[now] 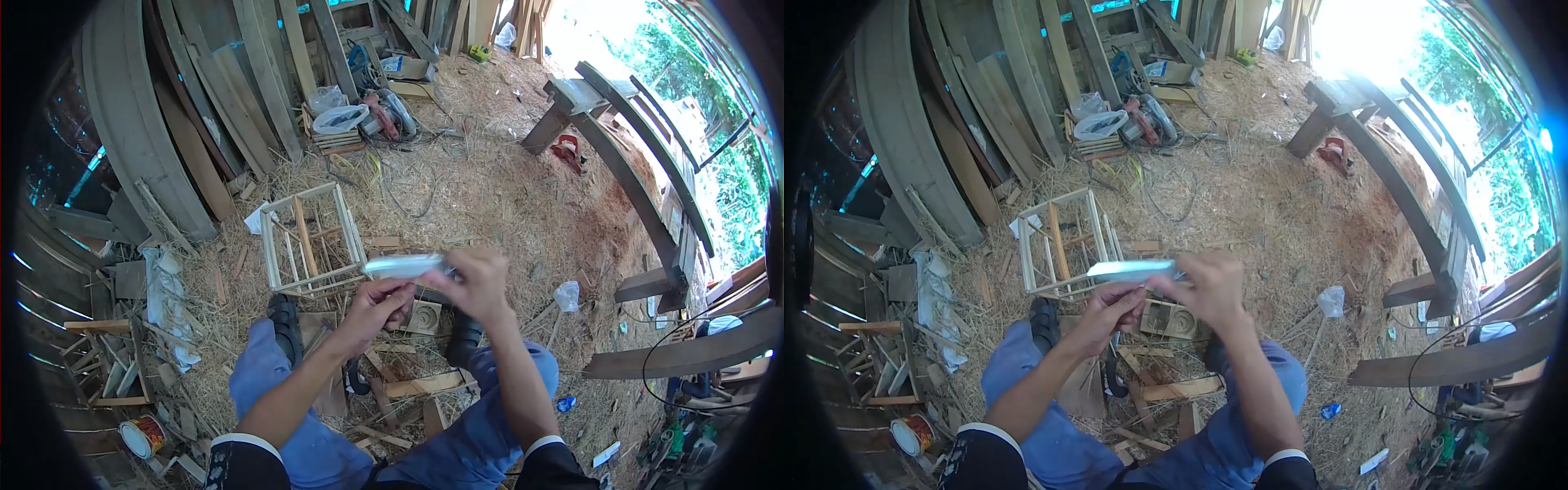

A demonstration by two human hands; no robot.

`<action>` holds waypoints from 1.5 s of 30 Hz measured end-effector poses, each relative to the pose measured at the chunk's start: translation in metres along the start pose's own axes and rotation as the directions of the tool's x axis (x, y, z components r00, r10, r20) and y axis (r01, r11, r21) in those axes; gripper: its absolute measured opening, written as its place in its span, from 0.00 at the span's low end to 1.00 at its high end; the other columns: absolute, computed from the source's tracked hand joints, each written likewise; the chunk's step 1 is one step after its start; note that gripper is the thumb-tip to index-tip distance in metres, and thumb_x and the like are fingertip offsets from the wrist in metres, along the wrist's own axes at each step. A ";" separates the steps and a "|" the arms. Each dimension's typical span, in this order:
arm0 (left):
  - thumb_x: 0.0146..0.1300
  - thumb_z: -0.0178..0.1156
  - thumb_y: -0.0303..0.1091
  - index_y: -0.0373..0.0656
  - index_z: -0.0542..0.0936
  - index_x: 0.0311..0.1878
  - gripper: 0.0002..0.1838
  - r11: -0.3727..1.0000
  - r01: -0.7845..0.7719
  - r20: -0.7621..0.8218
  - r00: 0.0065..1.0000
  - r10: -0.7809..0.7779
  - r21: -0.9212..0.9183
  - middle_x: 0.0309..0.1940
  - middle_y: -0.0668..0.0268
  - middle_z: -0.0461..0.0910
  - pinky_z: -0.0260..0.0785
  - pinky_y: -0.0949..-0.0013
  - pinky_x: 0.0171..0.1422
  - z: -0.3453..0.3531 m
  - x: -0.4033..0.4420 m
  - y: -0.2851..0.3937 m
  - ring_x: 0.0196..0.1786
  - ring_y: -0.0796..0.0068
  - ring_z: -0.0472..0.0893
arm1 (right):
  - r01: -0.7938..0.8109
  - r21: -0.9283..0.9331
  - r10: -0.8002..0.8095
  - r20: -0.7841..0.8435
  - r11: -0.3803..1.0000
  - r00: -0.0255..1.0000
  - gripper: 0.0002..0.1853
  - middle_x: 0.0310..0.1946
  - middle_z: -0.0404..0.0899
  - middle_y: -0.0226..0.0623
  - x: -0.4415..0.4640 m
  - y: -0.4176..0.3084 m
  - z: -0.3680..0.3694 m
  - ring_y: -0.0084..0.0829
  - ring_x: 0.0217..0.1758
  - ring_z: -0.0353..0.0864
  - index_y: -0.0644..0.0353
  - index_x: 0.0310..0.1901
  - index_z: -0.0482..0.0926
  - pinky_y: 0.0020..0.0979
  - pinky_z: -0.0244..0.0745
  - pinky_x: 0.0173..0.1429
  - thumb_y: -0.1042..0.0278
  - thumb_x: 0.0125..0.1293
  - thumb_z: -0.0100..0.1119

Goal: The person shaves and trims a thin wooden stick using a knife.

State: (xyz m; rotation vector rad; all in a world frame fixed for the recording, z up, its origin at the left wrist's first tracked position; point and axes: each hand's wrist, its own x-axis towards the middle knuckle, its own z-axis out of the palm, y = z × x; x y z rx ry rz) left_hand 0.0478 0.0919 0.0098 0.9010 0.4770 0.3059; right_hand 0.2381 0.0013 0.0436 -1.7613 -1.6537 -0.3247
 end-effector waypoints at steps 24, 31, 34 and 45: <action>0.74 0.58 0.32 0.44 0.81 0.55 0.10 0.998 -0.035 0.018 0.999 0.036 -0.046 0.27 0.78 0.67 0.49 0.80 0.25 -0.016 0.005 0.003 0.25 0.90 0.61 | -0.012 -0.083 0.010 -0.020 0.997 1.000 0.25 0.14 0.73 0.30 0.006 0.005 0.000 0.30 0.18 0.75 0.54 0.20 0.74 0.34 0.67 0.27 0.42 0.52 0.74; 0.75 0.58 0.33 0.46 0.78 0.65 0.17 1.000 -0.010 -0.052 0.999 0.009 -0.014 0.28 0.78 0.65 0.48 0.82 0.24 -0.010 0.003 0.002 0.25 0.90 0.58 | 0.073 -0.084 -0.075 -0.021 0.994 0.997 0.26 0.16 0.77 0.30 0.003 -0.009 0.008 0.29 0.19 0.77 0.54 0.21 0.76 0.34 0.67 0.27 0.39 0.53 0.74; 0.75 0.58 0.33 0.46 0.79 0.63 0.16 0.999 -0.034 -0.035 0.999 0.033 -0.015 0.26 0.79 0.64 0.47 0.81 0.24 -0.005 0.000 0.012 0.24 0.90 0.58 | -0.044 -0.118 0.038 -0.050 0.992 0.998 0.25 0.17 0.77 0.29 0.007 0.004 -0.001 0.29 0.19 0.77 0.53 0.21 0.76 0.33 0.68 0.27 0.39 0.54 0.73; 0.75 0.57 0.34 0.44 0.77 0.67 0.20 0.994 -0.045 0.013 0.999 0.044 0.099 0.26 0.80 0.65 0.49 0.81 0.24 -0.006 -0.003 0.014 0.23 0.90 0.58 | -0.201 -0.071 0.190 -0.142 0.977 0.972 0.22 0.13 0.73 0.33 0.012 0.014 -0.009 0.34 0.16 0.76 0.56 0.21 0.78 0.36 0.67 0.24 0.46 0.56 0.74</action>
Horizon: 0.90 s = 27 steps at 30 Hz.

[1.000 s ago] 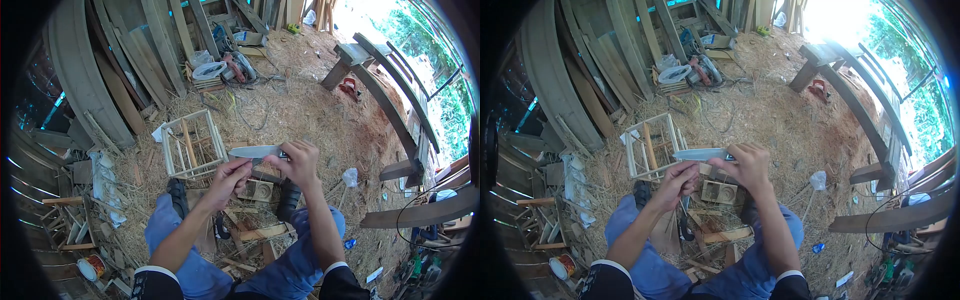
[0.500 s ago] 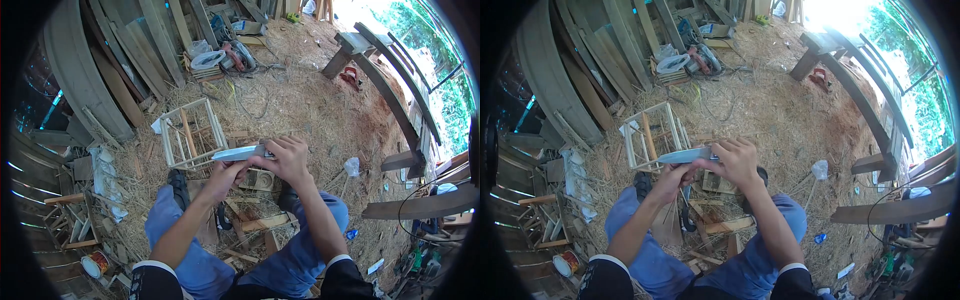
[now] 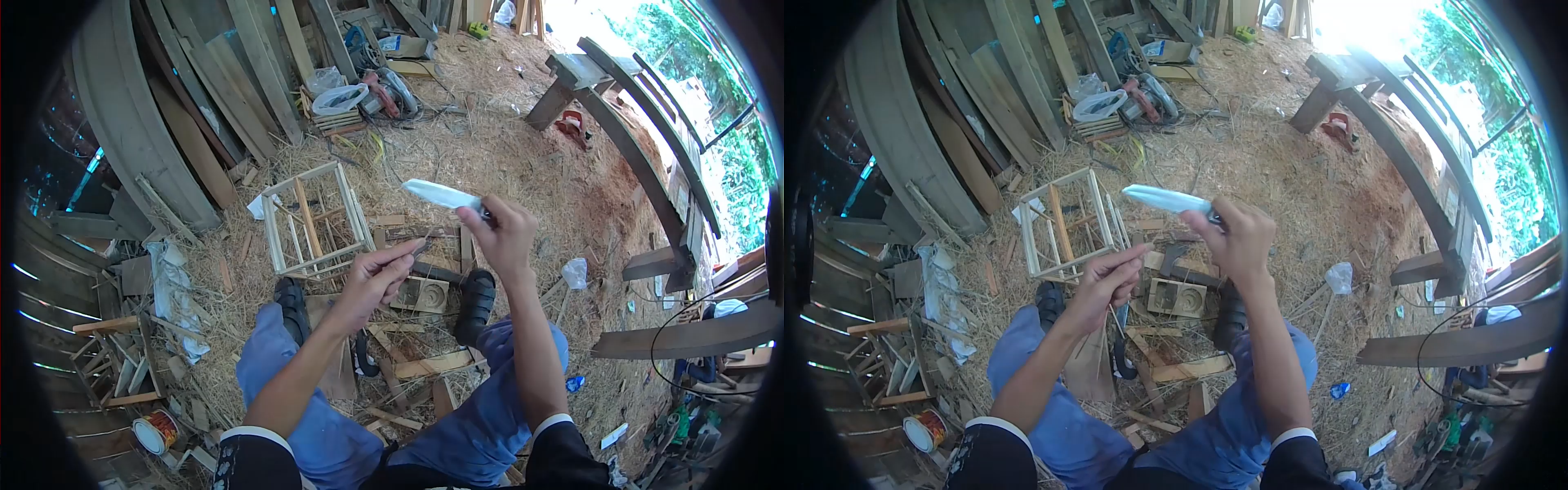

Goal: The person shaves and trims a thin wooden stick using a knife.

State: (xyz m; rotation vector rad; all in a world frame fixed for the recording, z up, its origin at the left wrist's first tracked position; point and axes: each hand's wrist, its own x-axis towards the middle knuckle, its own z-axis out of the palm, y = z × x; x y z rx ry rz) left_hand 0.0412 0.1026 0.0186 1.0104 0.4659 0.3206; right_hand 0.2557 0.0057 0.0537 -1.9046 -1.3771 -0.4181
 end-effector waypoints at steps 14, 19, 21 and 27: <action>0.74 0.59 0.35 0.45 0.79 0.65 0.18 0.999 0.019 -0.064 0.998 -0.022 -0.050 0.27 0.79 0.68 0.53 0.80 0.25 0.007 0.007 -0.009 0.23 0.90 0.62 | 0.048 -0.027 -0.041 0.210 0.998 0.977 0.26 0.16 0.76 0.34 -0.013 -0.015 0.006 0.34 0.21 0.79 0.55 0.22 0.75 0.34 0.69 0.29 0.40 0.57 0.70; 0.74 0.58 0.34 0.40 0.81 0.60 0.15 0.997 0.030 -0.067 0.997 -0.034 -0.065 0.23 0.80 0.63 0.49 0.80 0.25 -0.001 0.011 -0.027 0.23 0.90 0.59 | 0.234 0.100 -0.243 0.099 0.967 0.965 0.26 0.14 0.75 0.33 -0.023 -0.025 0.019 0.33 0.20 0.79 0.55 0.22 0.76 0.32 0.70 0.29 0.39 0.57 0.69; 0.75 0.57 0.34 0.40 0.80 0.61 0.16 0.999 -0.009 -0.064 0.998 0.006 -0.042 0.23 0.80 0.63 0.49 0.80 0.24 0.000 0.011 -0.027 0.23 0.90 0.59 | 0.229 0.074 -0.235 0.079 0.971 0.969 0.26 0.13 0.73 0.33 -0.020 -0.018 0.017 0.33 0.18 0.77 0.56 0.22 0.77 0.33 0.69 0.28 0.39 0.57 0.70; 0.75 0.57 0.34 0.43 0.77 0.67 0.20 1.000 -0.013 -0.006 1.000 0.013 0.000 0.25 0.81 0.64 0.50 0.81 0.24 0.006 0.000 -0.010 0.23 0.91 0.59 | -0.109 -0.049 0.109 -0.007 0.993 0.994 0.25 0.12 0.71 0.34 -0.006 0.010 0.000 0.35 0.16 0.74 0.57 0.20 0.77 0.36 0.65 0.25 0.43 0.58 0.72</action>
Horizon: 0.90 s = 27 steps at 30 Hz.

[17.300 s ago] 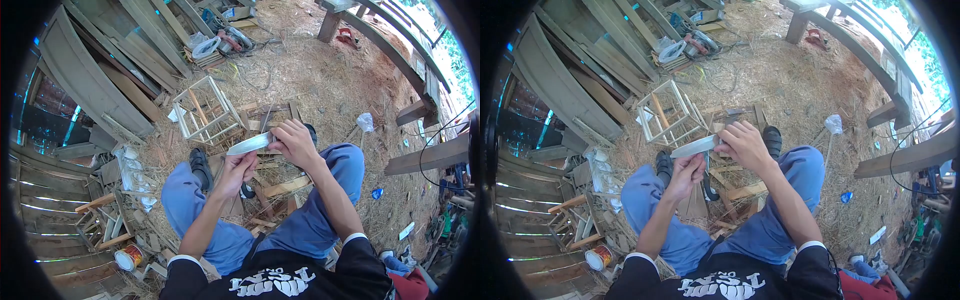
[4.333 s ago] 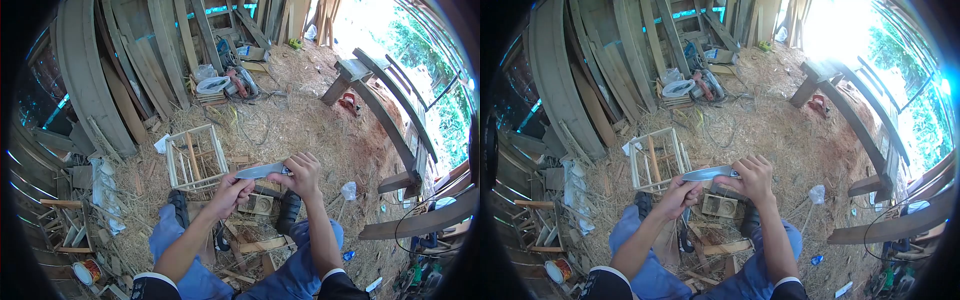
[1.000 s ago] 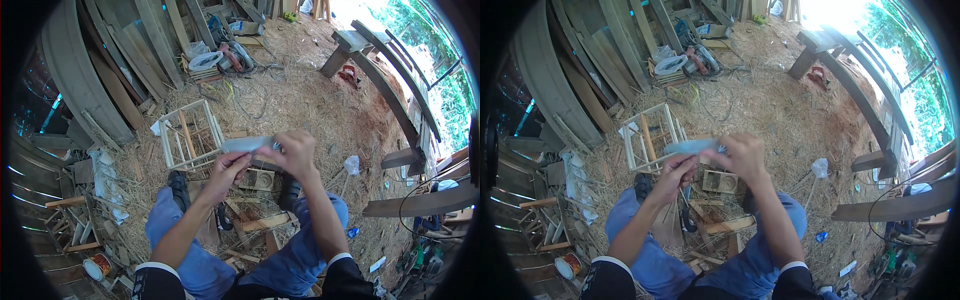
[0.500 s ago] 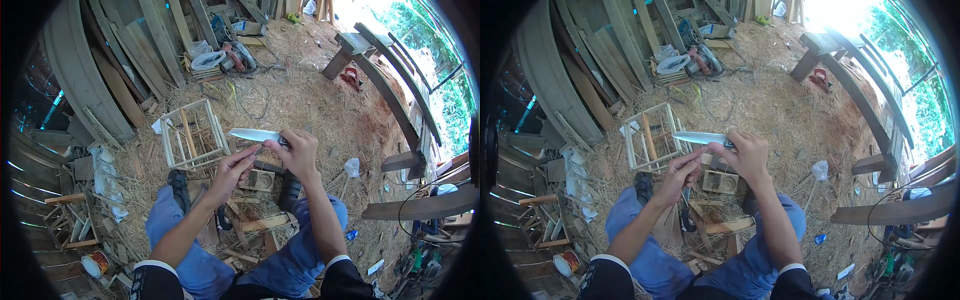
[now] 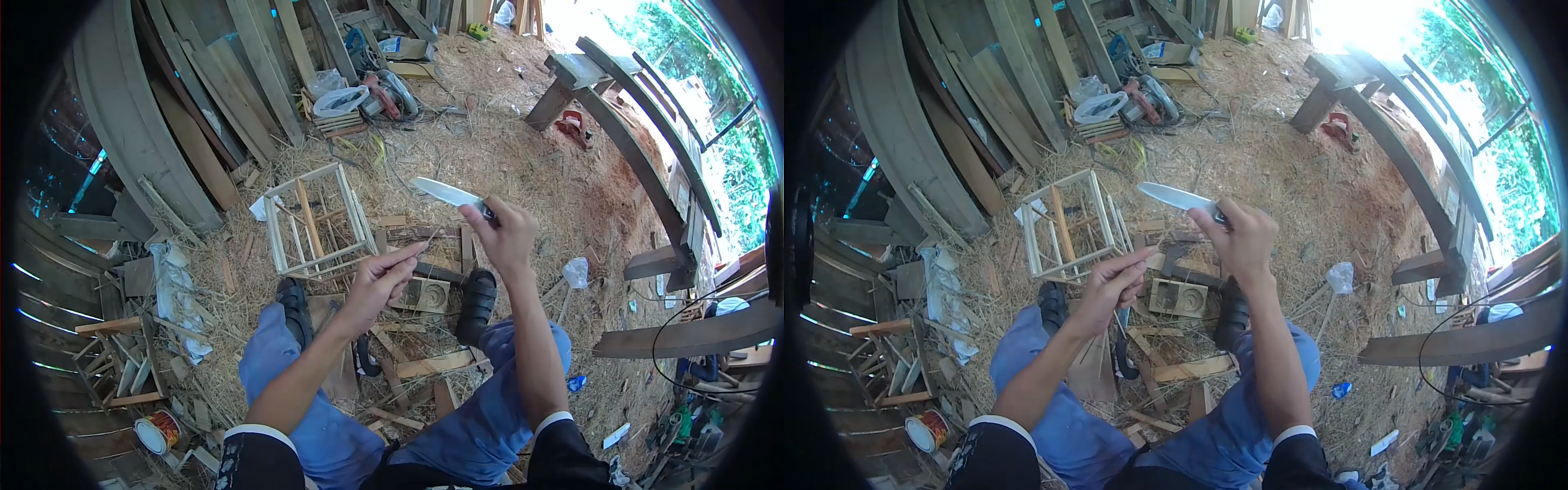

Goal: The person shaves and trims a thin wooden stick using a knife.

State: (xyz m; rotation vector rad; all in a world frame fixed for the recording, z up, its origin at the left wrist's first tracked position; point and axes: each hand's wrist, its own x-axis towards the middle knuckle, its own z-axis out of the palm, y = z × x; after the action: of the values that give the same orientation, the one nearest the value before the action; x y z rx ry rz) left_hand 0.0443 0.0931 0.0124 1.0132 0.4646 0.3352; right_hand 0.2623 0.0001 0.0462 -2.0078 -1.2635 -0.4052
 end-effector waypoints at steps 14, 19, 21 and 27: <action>0.76 0.56 0.34 0.44 0.79 0.64 0.17 0.994 -0.064 -0.191 0.981 0.046 -0.087 0.27 0.77 0.69 0.52 0.80 0.25 0.013 -0.046 -0.001 0.24 0.90 0.61 | 0.328 0.214 -0.351 0.080 0.920 0.933 0.23 0.16 0.74 0.38 -0.019 -0.049 -0.010 0.41 0.19 0.77 0.58 0.24 0.77 0.39 0.68 0.26 0.45 0.54 0.73; 0.75 0.58 0.31 0.39 0.80 0.60 0.15 0.976 -0.219 -0.287 0.935 0.208 -0.009 0.29 0.77 0.72 0.53 0.80 0.25 0.028 -0.105 -0.017 0.24 0.90 0.62 | 0.335 0.388 -0.388 0.067 0.859 0.919 0.21 0.18 0.76 0.36 -0.053 -0.088 -0.035 0.39 0.23 0.81 0.57 0.25 0.78 0.37 0.72 0.28 0.47 0.54 0.74; 0.74 0.58 0.30 0.38 0.79 0.62 0.16 0.972 -0.236 -0.358 0.907 0.221 0.002 0.30 0.77 0.71 0.52 0.80 0.25 0.045 -0.139 -0.008 0.24 0.91 0.61 | 0.349 0.446 -0.414 0.053 0.824 0.909 0.22 0.18 0.76 0.36 -0.061 -0.102 -0.049 0.37 0.23 0.80 0.58 0.25 0.78 0.36 0.71 0.27 0.48 0.53 0.75; 0.74 0.55 0.27 0.38 0.80 0.60 0.15 0.922 -0.384 -0.467 0.822 0.324 -0.036 0.29 0.79 0.70 0.48 0.80 0.25 0.074 -0.216 0.004 0.24 0.91 0.60 | 0.320 0.553 -0.454 0.120 0.769 0.883 0.19 0.21 0.78 0.40 -0.091 -0.159 -0.081 0.43 0.27 0.80 0.59 0.30 0.78 0.41 0.70 0.31 0.51 0.55 0.73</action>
State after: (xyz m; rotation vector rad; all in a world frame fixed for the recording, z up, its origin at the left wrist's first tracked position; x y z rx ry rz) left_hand -0.1017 -0.0614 0.0957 0.8887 0.6657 0.9448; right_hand 0.0884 -0.0752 0.1120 -1.3525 -1.7432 0.0185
